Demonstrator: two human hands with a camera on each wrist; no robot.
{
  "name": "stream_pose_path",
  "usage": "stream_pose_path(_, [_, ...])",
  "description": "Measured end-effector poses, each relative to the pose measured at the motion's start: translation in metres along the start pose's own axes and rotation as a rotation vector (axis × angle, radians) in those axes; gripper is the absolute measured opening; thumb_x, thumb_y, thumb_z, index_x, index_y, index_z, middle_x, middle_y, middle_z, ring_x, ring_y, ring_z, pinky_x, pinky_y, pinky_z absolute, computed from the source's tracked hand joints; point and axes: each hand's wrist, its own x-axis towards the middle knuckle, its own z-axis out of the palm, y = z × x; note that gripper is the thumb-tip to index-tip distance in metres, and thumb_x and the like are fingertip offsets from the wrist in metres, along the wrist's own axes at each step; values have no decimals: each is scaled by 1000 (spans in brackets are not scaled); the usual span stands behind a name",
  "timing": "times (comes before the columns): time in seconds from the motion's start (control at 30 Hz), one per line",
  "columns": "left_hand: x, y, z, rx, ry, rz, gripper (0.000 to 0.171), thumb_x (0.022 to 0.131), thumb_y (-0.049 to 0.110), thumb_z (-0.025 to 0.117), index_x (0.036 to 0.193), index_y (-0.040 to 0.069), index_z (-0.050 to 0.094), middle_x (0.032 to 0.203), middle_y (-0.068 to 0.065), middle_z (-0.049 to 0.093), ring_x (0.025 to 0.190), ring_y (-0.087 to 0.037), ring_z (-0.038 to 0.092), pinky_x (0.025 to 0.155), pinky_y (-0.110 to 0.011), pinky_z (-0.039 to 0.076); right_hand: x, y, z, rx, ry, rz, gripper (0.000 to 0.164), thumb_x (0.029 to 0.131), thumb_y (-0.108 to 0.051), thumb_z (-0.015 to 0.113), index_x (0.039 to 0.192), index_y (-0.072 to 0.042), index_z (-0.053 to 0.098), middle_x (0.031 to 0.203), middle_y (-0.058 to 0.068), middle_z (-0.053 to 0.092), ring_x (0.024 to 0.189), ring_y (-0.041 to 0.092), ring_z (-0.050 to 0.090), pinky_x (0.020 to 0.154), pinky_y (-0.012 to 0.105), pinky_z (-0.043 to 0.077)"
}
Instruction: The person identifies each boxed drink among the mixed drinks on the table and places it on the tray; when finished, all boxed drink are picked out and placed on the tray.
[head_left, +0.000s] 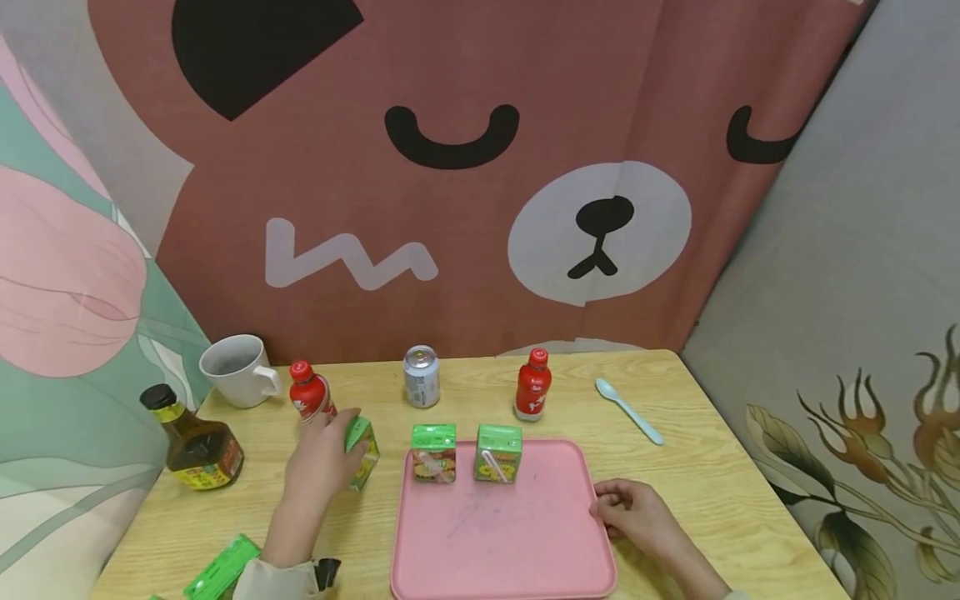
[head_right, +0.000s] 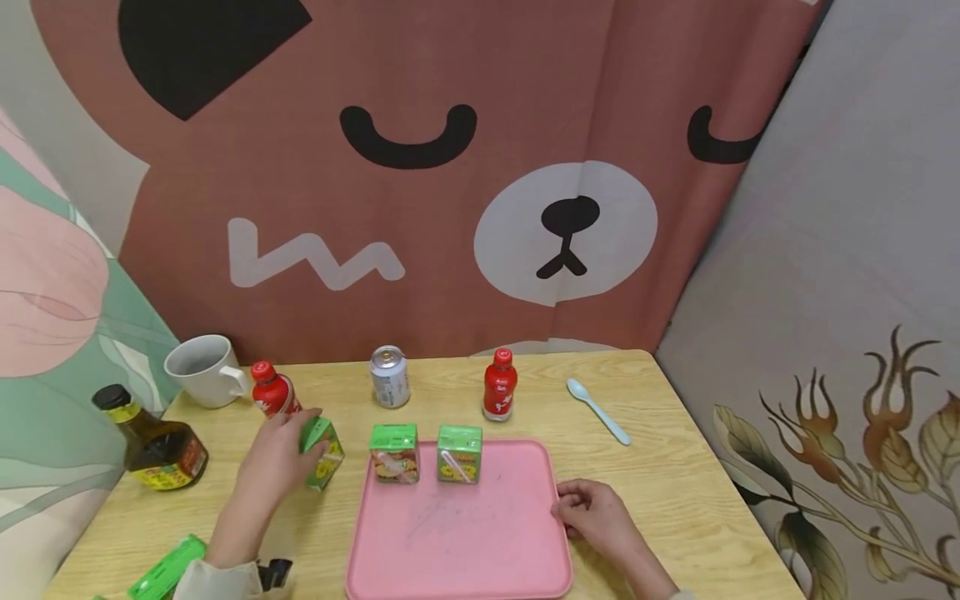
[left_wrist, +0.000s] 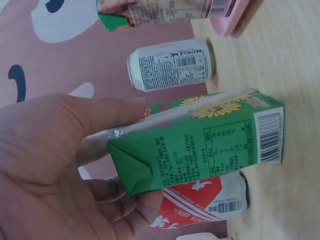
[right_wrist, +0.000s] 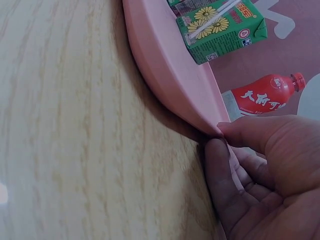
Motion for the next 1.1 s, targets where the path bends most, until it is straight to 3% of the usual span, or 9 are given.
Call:
stream_pose_path(0.2, [-16, 2, 15, -165, 105, -29, 56, 89, 14, 76, 139, -1, 56, 126, -33, 53, 117, -50, 50, 90, -65, 47, -1, -1, 0, -22, 22, 10, 38, 92, -6, 74, 123, 13, 61, 93, 11, 66, 83, 25, 67, 65, 37, 60])
stream_pose_path(0.37, [-24, 0, 29, -305, 230, -68, 50, 87, 11, 80, 132, 0, 63, 133, -28, 53, 117, -49, 52, 92, -64, 46, -1, -4, 1, -16, 28, 4, 39, 92, -7, 75, 123, 13, 62, 94, 12, 67, 82, 25, 67, 65, 37, 60])
stream_pose_path(0.63, [-27, -9, 42, -306, 406, -21, 41, 80, 6, 84, 118, 2, 70, 120, -24, 62, 107, -43, 60, 87, -59, 49, -2, -6, 1, -27, 38, 7, 39, 91, -7, 76, 122, 12, 63, 92, 11, 67, 81, 24, 66, 64, 36, 60])
stream_pose_path(0.9, [-28, -10, 47, -302, 456, -14, 40, 79, 4, 83, 117, 2, 70, 116, -22, 63, 103, -40, 61, 85, -57, 50, -2, -7, 3, -22, 38, 4, 38, 91, -6, 76, 121, 13, 62, 91, 11, 67, 81, 24, 66, 64, 36, 60])
stream_pose_path(1.1, [-28, -12, 49, -303, 451, -23, 45, 76, 2, 86, 117, 4, 70, 117, -20, 64, 103, -39, 61, 85, -57, 50, -1, -5, 3, -10, 27, 0, 37, 91, -5, 75, 120, 13, 63, 91, 11, 66, 80, 23, 66, 64, 35, 60])
